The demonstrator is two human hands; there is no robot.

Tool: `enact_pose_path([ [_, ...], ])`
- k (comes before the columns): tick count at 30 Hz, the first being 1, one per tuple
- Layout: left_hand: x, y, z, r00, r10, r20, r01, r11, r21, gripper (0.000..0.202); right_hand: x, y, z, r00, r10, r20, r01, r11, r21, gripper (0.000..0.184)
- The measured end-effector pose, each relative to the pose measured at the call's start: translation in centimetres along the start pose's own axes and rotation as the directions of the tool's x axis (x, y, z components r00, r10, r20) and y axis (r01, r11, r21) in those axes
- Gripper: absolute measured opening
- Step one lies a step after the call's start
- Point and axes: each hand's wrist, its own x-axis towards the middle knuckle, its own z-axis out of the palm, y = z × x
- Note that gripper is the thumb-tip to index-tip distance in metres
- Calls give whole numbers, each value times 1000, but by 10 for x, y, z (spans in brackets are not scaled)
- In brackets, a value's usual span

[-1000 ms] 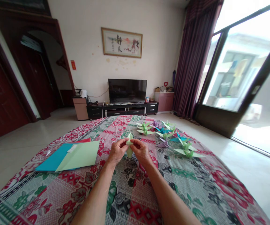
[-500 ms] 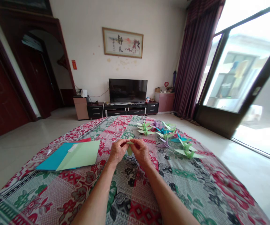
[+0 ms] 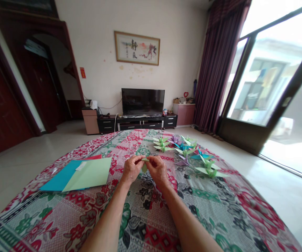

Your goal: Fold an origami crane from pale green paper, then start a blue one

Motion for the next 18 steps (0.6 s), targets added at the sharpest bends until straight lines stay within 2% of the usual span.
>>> enact_pose_path([
  [12, 0, 0, 1, 997, -71, 5, 71, 996, -50, 22, -1, 0, 0, 1000, 30, 8, -30, 999, 16, 10],
  [18, -1, 0, -2, 993, -107, 40, 110, 990, -84, 24, 0, 3, -1, 996, 72, 42, -76, 994, 81, 10],
])
